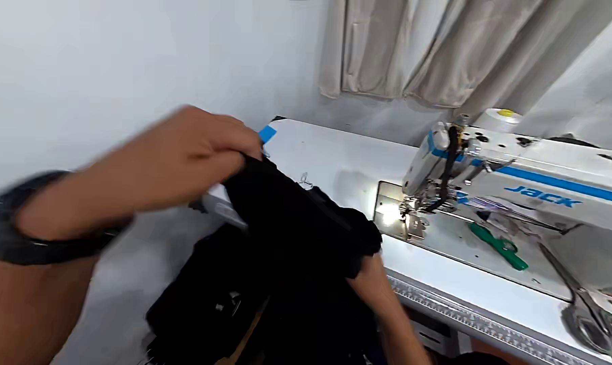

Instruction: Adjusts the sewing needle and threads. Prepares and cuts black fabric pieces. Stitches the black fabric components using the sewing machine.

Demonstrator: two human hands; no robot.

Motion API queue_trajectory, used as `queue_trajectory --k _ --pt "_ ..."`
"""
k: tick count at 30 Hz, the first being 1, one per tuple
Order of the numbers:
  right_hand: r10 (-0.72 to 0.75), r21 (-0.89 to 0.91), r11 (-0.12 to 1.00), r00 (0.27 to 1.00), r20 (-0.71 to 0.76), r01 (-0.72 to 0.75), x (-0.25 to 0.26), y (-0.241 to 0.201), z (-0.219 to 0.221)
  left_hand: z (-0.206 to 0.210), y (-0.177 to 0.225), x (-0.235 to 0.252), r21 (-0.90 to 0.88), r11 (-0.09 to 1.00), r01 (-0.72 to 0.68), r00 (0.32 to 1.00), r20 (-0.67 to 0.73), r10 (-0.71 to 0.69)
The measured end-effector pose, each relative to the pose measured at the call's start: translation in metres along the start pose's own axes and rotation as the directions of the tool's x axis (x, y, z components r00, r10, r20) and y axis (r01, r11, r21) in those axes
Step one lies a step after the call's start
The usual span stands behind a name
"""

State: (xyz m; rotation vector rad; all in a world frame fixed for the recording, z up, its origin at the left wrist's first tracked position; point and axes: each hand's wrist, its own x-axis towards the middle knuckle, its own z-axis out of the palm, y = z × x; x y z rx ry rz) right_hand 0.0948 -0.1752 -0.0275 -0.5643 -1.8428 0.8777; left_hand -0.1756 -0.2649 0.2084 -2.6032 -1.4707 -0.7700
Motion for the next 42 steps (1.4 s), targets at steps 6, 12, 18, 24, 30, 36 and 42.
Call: queue_trajectory --k 6,12,18,24,30,36,42 --pt "-0.307 0.65 0.728 0.746 0.591 -0.216 0.05 -0.072 -0.001 -0.113 -0.03 -0.144 -0.203 0.97 0.135 0.983 -0.096 -0.157" --pt "-0.042 0.154 0.987 0.852 0.522 -0.045 0.063 -0.067 0.107 -0.112 -0.051 -0.268 0.069 0.858 0.509 0.858 -0.12 -0.499" --pt "-0.253 0.009 0.964 0.898 0.36 0.267 0.054 -0.078 0.155 -0.093 0.04 -0.341 0.356 0.755 0.551 0.834 -0.258 -0.487" --pt "-0.02 -0.468 0.762 0.738 0.674 0.448 -0.01 -0.002 0.177 0.103 0.083 -0.371 0.079 0.743 0.665 0.716 0.218 -0.663" --pt "0.219 -0.211 0.976 0.328 0.919 -0.061 -0.128 0.001 0.008 0.227 0.094 -0.315 -0.361 0.742 0.564 0.738 0.623 -0.258" --pt "0.807 -0.487 0.562 0.313 0.501 -0.668 -0.218 0.037 -0.139 0.306 0.086 -0.185 -0.306 0.903 0.303 0.936 0.272 -0.222" --pt "0.943 -0.625 0.325 0.293 0.159 -0.71 -0.246 0.098 -0.112 0.409 0.123 -0.094 -0.228 0.938 0.26 0.666 0.746 -0.003"
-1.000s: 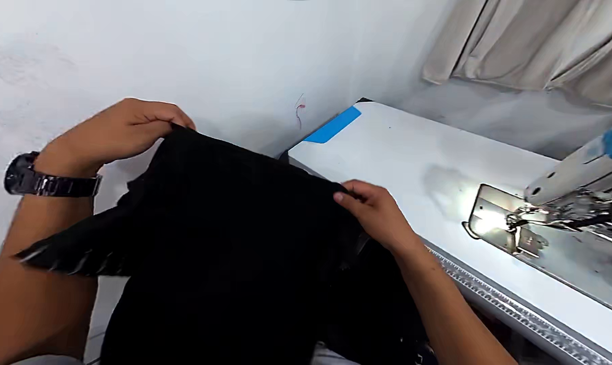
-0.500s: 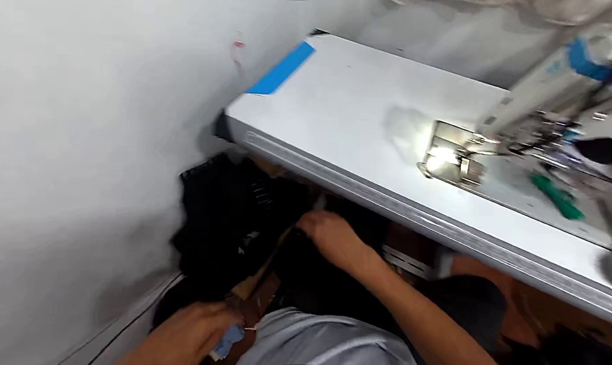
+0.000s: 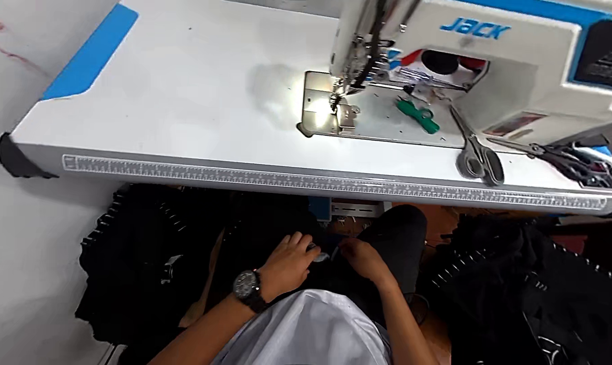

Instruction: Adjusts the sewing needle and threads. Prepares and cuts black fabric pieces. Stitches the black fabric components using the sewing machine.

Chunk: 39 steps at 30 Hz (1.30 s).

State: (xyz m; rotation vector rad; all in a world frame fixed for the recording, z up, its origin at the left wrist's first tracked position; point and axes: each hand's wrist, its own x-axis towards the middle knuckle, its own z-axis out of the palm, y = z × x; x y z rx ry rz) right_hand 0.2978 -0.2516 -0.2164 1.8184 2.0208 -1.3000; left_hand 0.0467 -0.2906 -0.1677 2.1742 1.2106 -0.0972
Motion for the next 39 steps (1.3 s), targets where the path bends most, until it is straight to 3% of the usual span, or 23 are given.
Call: queue_trajectory --k 1,3,5,7,10,12,14,16,19,21,23,25,27,30,31,32,35,36,39 --pt "-0.052 0.028 0.998 0.998 0.046 0.05 0.001 -0.005 0.002 0.005 0.0 0.009 0.028 1.0 -0.006 0.999 0.033 0.005" --pt "-0.138 0.11 0.986 0.983 0.124 0.125 -0.002 -0.012 -0.001 0.006 -0.007 0.002 -0.024 0.999 -0.031 0.987 -0.158 0.027" --pt "-0.192 0.175 0.97 0.972 0.132 0.168 -0.009 -0.015 -0.005 -0.011 -0.023 -0.025 -0.267 0.953 -0.142 0.908 -0.419 0.018" --pt "-0.245 0.232 0.946 0.968 0.047 0.228 -0.014 -0.012 0.001 -0.034 -0.036 -0.064 -0.503 0.82 -0.275 0.825 -0.561 -0.068" --pt "-0.306 0.301 0.89 0.938 -0.165 0.343 -0.011 -0.012 0.019 -0.035 -0.054 -0.111 -0.747 0.589 -0.309 0.751 -0.571 -0.331" --pt "-0.333 0.251 0.877 0.895 -0.297 0.41 -0.011 -0.021 0.029 -0.024 -0.064 -0.128 -0.809 0.519 -0.275 0.76 -0.514 -0.399" --pt "-0.388 0.104 0.865 0.785 -0.483 0.491 -0.013 -0.032 0.039 -0.015 -0.066 -0.134 -0.806 0.549 -0.223 0.759 -0.496 -0.421" --pt "-0.46 -0.056 0.844 0.666 -0.588 0.533 -0.016 -0.045 0.046 -0.01 -0.061 -0.134 -0.739 0.648 -0.187 0.735 -0.543 -0.407" --pt "-0.541 -0.223 0.828 0.625 -0.563 0.515 -0.015 -0.062 0.052 -0.02 -0.045 -0.128 -0.577 0.808 -0.117 0.661 -0.653 -0.37" --pt "-0.575 -0.304 0.809 0.568 -0.589 0.503 -0.011 -0.071 0.049 -0.028 -0.034 -0.124 -0.566 0.81 -0.153 0.612 -0.698 -0.372" --pt "-0.593 -0.35 0.797 0.522 -0.613 0.493 -0.015 -0.08 0.035 -0.036 -0.03 -0.126 -0.602 0.762 -0.238 0.615 -0.701 -0.361" --pt "-0.623 -0.388 0.77 0.462 -0.632 0.507 -0.028 -0.089 0.014 -0.048 -0.029 -0.137 -0.553 0.783 -0.284 0.604 -0.737 -0.303" --pt "-0.685 -0.431 0.7 0.367 -0.63 0.569 -0.053 -0.098 -0.01 -0.073 -0.019 -0.159 -0.41 0.873 -0.264 0.552 -0.807 -0.211" --pt "-0.825 -0.543 0.52 0.222 -0.521 0.659 -0.095 -0.104 -0.04 -0.104 0.003 -0.192 -0.217 0.941 -0.26 0.538 -0.842 -0.045" --pt "-0.855 -0.577 0.487 0.221 -0.47 0.656 -0.098 -0.101 -0.042 -0.099 0.005 -0.192 -0.184 0.954 -0.237 0.548 -0.836 -0.025" --pt "-0.87 -0.596 0.483 0.272 -0.412 0.641 -0.095 -0.094 -0.041 -0.086 0.003 -0.185 -0.16 0.97 -0.184 0.572 -0.82 -0.027" --pt "-0.775 -0.532 0.606 0.59 -0.227 0.592 -0.063 -0.062 -0.026 -0.016 -0.015 -0.153 -0.062 0.997 -0.05 0.637 -0.771 -0.016" --pt "-0.74 -0.472 0.653 0.632 -0.23 0.593 -0.055 -0.057 -0.019 0.004 -0.02 -0.146 0.001 1.0 -0.027 0.653 -0.757 0.018" --pt "-0.688 -0.255 0.724 0.642 -0.339 0.641 -0.048 -0.067 0.009 0.031 -0.013 -0.143 0.065 0.998 0.018 0.634 -0.772 0.039"
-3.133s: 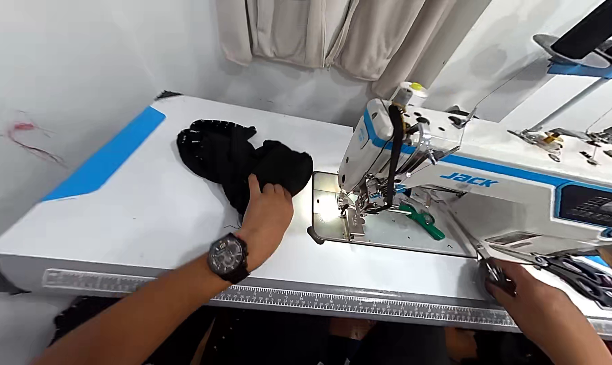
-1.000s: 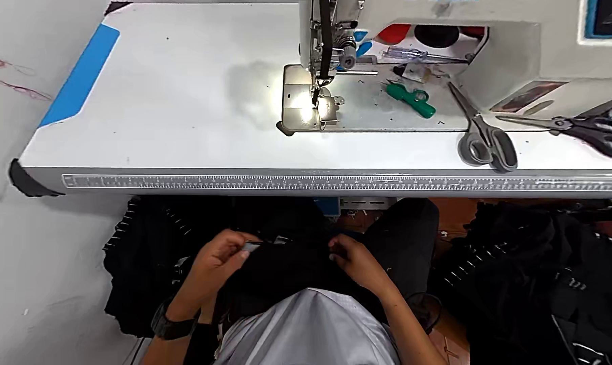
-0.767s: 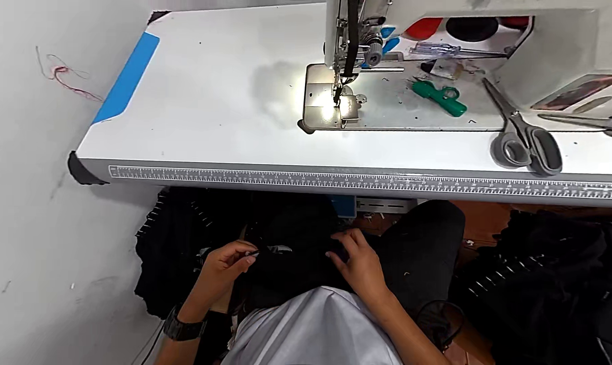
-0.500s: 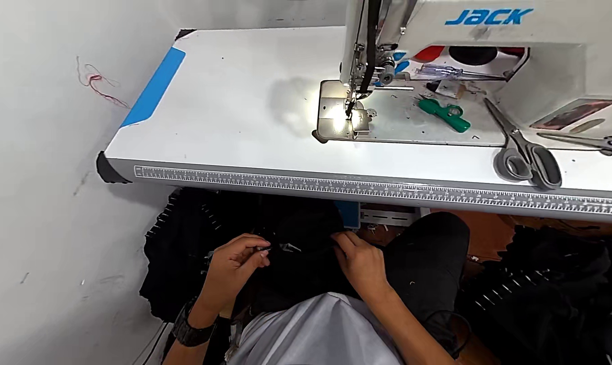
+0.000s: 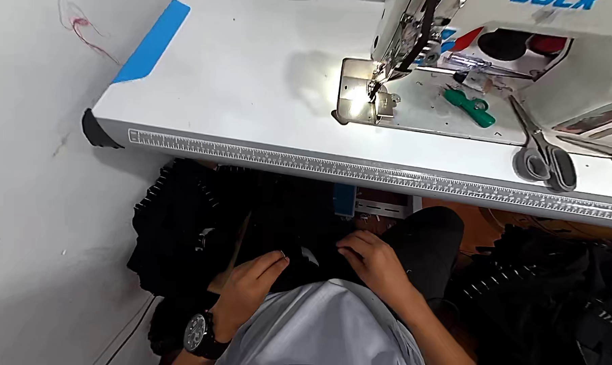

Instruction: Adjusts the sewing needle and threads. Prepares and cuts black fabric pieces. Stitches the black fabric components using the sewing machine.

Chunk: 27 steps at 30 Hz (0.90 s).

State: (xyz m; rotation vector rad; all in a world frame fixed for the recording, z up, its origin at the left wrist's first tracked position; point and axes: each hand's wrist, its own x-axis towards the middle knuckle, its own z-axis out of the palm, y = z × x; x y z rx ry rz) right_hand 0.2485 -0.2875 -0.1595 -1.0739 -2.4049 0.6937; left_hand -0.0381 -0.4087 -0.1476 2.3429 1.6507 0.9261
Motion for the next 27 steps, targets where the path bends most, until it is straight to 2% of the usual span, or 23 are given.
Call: queue_trajectory --k 2,4,8,10,12,14,16,18,19,21,23,25,27 --pt "-0.016 0.06 0.998 1.0 -0.004 0.016 0.005 -0.016 0.022 -0.002 0.003 0.001 -0.014 1.0 0.009 1.0 -0.003 -0.009" --pt "-0.062 0.041 0.997 0.998 0.029 0.061 0.009 -0.027 0.039 -0.004 0.0 0.003 -0.049 0.999 -0.023 0.999 0.033 0.025" --pt "-0.062 0.008 0.998 0.969 0.241 0.062 0.01 -0.035 0.038 -0.008 -0.001 0.003 -0.133 0.988 -0.082 0.984 0.149 0.102" --pt "-0.061 -0.034 0.997 0.955 0.291 0.074 0.009 -0.032 0.04 -0.008 -0.001 0.002 -0.157 0.982 -0.101 0.974 0.186 0.13" --pt "-0.068 -0.008 0.997 0.977 0.202 0.071 0.007 -0.029 0.048 -0.009 0.0 0.003 -0.176 0.978 -0.111 0.966 0.213 0.148" --pt "-0.011 0.183 0.983 0.999 0.043 0.003 0.009 -0.027 0.052 -0.012 -0.001 0.004 -0.199 0.975 -0.102 0.952 0.266 0.154" --pt "0.088 0.382 0.923 0.994 -0.07 -0.055 0.021 -0.03 0.045 -0.015 -0.002 0.005 -0.214 0.974 -0.08 0.909 0.385 0.16" --pt "0.112 0.399 0.914 0.991 -0.07 -0.075 0.034 -0.036 0.037 -0.016 0.0 0.011 -0.205 0.977 -0.061 0.855 0.494 0.157" --pt "0.099 0.364 0.929 0.993 -0.063 -0.069 0.038 -0.039 0.036 -0.017 0.0 0.017 -0.21 0.977 -0.033 0.85 0.509 0.138" --pt "0.093 0.306 0.95 0.993 -0.07 -0.068 0.045 -0.046 0.034 -0.021 -0.002 0.032 -0.265 0.961 0.076 0.894 0.445 0.052" --pt "0.124 0.303 0.948 0.989 -0.085 -0.093 0.05 -0.052 0.03 -0.02 -0.003 0.045 -0.324 0.926 0.196 0.949 0.299 -0.096" --pt "0.155 0.335 0.934 0.985 -0.075 -0.122 0.053 -0.059 0.027 -0.011 -0.002 0.055 -0.36 0.894 0.267 0.962 0.153 -0.225" --pt "0.161 0.361 0.923 0.986 -0.051 -0.132 0.056 -0.064 0.025 -0.004 -0.004 0.063 -0.409 0.87 0.274 0.962 0.123 -0.245"
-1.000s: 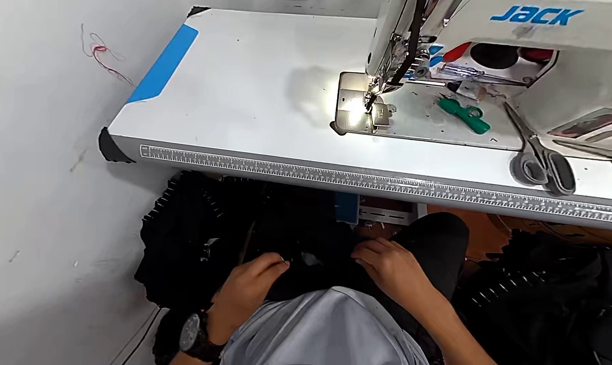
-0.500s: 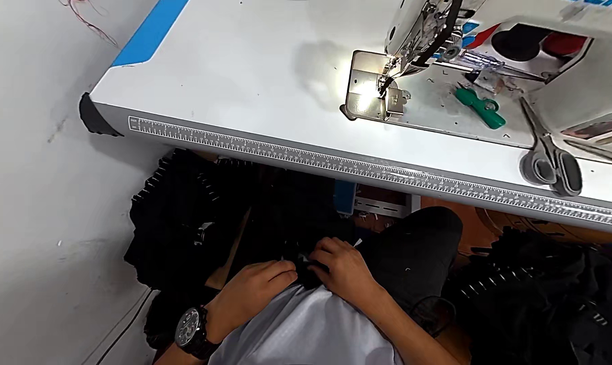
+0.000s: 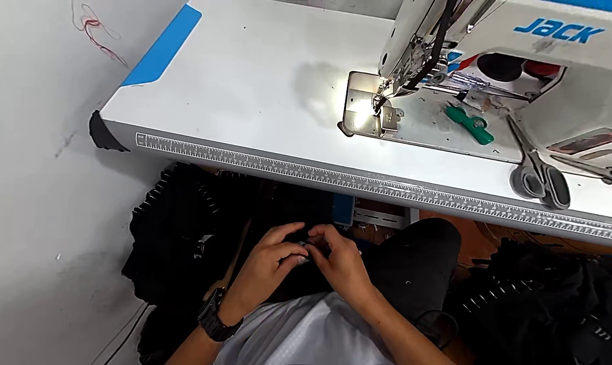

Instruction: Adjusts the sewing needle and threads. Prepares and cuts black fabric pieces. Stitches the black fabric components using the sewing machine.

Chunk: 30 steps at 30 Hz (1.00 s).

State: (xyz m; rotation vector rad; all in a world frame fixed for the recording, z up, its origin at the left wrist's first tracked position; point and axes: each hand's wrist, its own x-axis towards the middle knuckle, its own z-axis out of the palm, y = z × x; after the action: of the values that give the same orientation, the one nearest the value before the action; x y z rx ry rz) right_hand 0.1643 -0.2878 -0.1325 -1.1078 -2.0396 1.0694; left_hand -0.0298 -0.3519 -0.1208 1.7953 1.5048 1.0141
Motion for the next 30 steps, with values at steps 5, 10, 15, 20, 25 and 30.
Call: queue_trajectory --k 5,10,15,20,25,30 --pt "-0.117 -0.052 0.992 0.993 -0.013 0.116 0.002 0.002 -0.029 0.002 -0.001 0.006 0.058 0.997 0.047 0.998 -0.041 -0.044" --pt "0.027 0.038 0.998 0.955 0.296 -0.04 -0.018 0.015 -0.077 -0.001 -0.008 0.001 -0.042 0.993 0.113 0.987 -0.107 -0.117" --pt "0.18 -0.193 0.979 0.723 0.667 -0.065 -0.014 0.001 -0.066 -0.026 0.008 0.001 -0.088 0.995 0.037 0.974 -0.221 -0.055" --pt "-0.331 -0.391 0.8 0.878 0.347 0.456 -0.019 -0.023 -0.097 -0.099 0.022 -0.021 -0.102 0.995 0.001 0.852 -0.52 -0.054" --pt "0.093 -0.583 0.807 0.955 0.283 0.094 0.01 -0.04 -0.044 -0.039 -0.028 -0.027 -0.313 0.913 0.261 0.586 -0.7 -0.407" --pt "0.122 -0.364 0.924 0.815 0.566 0.115 0.025 -0.147 0.016 -0.116 -0.042 -0.023 0.01 0.957 0.29 0.403 -0.908 -0.113"
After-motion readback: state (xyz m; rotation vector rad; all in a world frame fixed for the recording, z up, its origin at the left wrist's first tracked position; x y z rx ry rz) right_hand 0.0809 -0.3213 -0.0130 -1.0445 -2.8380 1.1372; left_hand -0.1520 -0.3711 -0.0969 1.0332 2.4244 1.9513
